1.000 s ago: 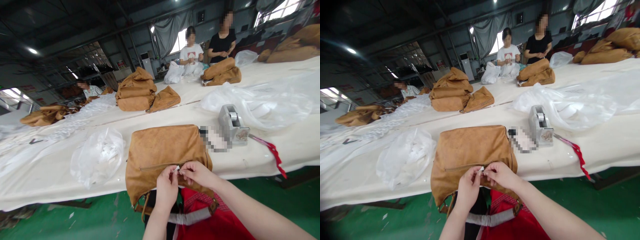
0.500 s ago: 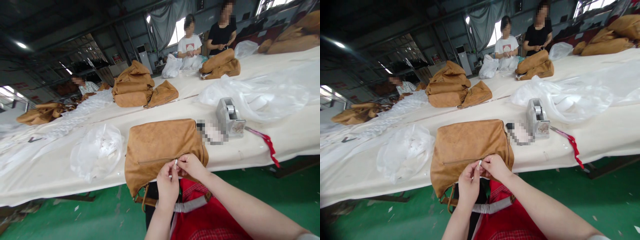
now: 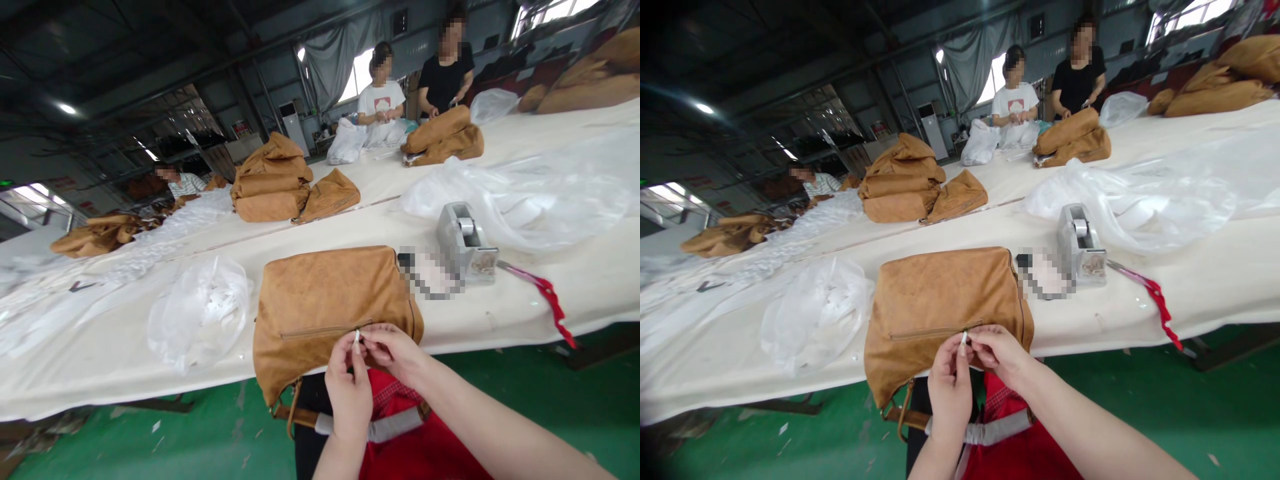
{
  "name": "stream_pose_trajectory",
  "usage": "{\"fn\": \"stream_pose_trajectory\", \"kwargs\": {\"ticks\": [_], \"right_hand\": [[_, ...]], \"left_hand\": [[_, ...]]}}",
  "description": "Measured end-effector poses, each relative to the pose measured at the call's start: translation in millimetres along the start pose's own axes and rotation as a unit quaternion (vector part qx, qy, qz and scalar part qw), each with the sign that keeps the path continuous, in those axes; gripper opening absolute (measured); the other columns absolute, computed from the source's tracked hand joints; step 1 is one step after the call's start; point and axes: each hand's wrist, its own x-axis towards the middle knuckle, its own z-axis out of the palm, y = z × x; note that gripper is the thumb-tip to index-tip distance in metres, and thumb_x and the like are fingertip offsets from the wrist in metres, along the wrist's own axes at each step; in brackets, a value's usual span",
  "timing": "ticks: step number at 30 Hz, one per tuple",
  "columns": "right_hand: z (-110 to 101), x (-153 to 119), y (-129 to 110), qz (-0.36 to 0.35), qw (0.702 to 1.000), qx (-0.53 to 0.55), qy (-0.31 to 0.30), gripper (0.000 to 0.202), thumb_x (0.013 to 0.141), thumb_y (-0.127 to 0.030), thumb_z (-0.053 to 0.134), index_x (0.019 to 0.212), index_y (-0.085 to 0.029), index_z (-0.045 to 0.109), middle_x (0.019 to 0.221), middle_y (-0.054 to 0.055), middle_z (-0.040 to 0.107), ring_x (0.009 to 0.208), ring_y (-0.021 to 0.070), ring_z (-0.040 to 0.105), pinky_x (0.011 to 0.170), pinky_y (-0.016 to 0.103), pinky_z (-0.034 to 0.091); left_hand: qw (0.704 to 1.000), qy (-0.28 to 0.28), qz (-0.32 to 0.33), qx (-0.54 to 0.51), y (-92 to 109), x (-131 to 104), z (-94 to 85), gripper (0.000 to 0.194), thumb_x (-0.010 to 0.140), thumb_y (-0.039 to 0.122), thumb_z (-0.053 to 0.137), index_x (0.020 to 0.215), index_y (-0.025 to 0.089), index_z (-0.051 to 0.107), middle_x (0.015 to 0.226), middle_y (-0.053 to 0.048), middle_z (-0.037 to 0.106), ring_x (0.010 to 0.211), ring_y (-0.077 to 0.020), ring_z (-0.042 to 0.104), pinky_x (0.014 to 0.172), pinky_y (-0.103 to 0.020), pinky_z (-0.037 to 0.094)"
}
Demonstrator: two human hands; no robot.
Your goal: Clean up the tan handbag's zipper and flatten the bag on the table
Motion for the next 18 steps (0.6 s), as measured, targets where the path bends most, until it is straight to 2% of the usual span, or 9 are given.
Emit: {"fn": "stream_pose_trajectory", "kwargs": {"ticks": [3, 5, 8, 11, 15, 18], "right_hand": [[0, -2, 1, -0.004, 0.999, 0.006, -0.032, 0.035, 0.069, -0.036, 0.075, 0.055, -0.014, 0.051, 0.049, -0.006, 0.041, 0.037, 0.0018, 0.019, 0.037, 0.022, 0.006], [0, -3, 2, -0.014, 0.999, -0.003, -0.037, 0.035, 0.07, -0.037, 0.076, 0.057, -0.014, 0.053, 0.048, -0.007, 0.039, 0.037, 0.002, 0.019, 0.038, 0.022, 0.006], [-1, -3, 2, -0.027, 0.998, -0.03, -0.04, 0.034, 0.071, -0.039, 0.076, 0.062, -0.014, 0.056, 0.045, -0.009, 0.036, 0.036, 0.003, 0.019, 0.037, 0.022, 0.008], [-2, -1, 4, -0.03, 0.997, -0.056, -0.05, 0.036, 0.073, -0.044, 0.074, 0.063, -0.014, 0.058, 0.043, -0.009, 0.037, 0.035, 0.0033, 0.019, 0.037, 0.022, 0.009], [-2, 0, 4, -0.03, 0.996, -0.08, -0.036, 0.036, 0.071, -0.046, 0.075, 0.066, -0.013, 0.06, 0.047, -0.008, 0.04, 0.035, 0.0031, 0.02, 0.036, 0.022, 0.01], [-1, 1, 4, -0.036, 0.995, -0.09, -0.022, 0.036, 0.071, -0.046, 0.074, 0.063, -0.014, 0.059, 0.045, -0.008, 0.038, 0.035, 0.0037, 0.022, 0.036, 0.021, 0.011]], "left_hand": [[0.999, 0.048, -0.017, -0.013, -5, -3, 1.4, 0.03, 0.088, 0.035, 0.053, 0.112, 0.018, 0.052, 0.086, -0.005, 0.07, 0.073, -0.0154, 0.068, 0.07, -0.029, 0.056], [0.997, 0.066, -0.03, -0.002, -7, -1, -0.9, 0.031, 0.085, 0.037, 0.057, 0.108, 0.017, 0.053, 0.078, -0.003, 0.069, 0.067, -0.0146, 0.067, 0.065, -0.027, 0.056], [0.999, 0.019, -0.025, 0.043, -4, 6, -7.9, 0.025, 0.086, 0.039, 0.055, 0.095, 0.017, 0.064, 0.083, -0.006, 0.07, 0.073, -0.0162, 0.067, 0.067, -0.028, 0.056], [0.994, -0.009, 0.029, 0.106, 5, 12, -13.7, 0.024, 0.087, 0.035, 0.053, 0.095, 0.019, 0.069, 0.088, -0.007, 0.07, 0.078, -0.0173, 0.067, 0.069, -0.03, 0.056], [0.977, 0.03, 0.123, 0.171, 10, 13, -14.8, 0.022, 0.087, 0.026, 0.054, 0.102, 0.021, 0.069, 0.091, -0.007, 0.068, 0.083, -0.017, 0.065, 0.075, -0.031, 0.056], [0.95, 0.056, 0.195, 0.238, 8, 10, -14.6, 0.022, 0.086, 0.019, 0.055, 0.103, 0.023, 0.069, 0.091, -0.006, 0.067, 0.085, -0.0166, 0.064, 0.077, -0.031, 0.055]]}}
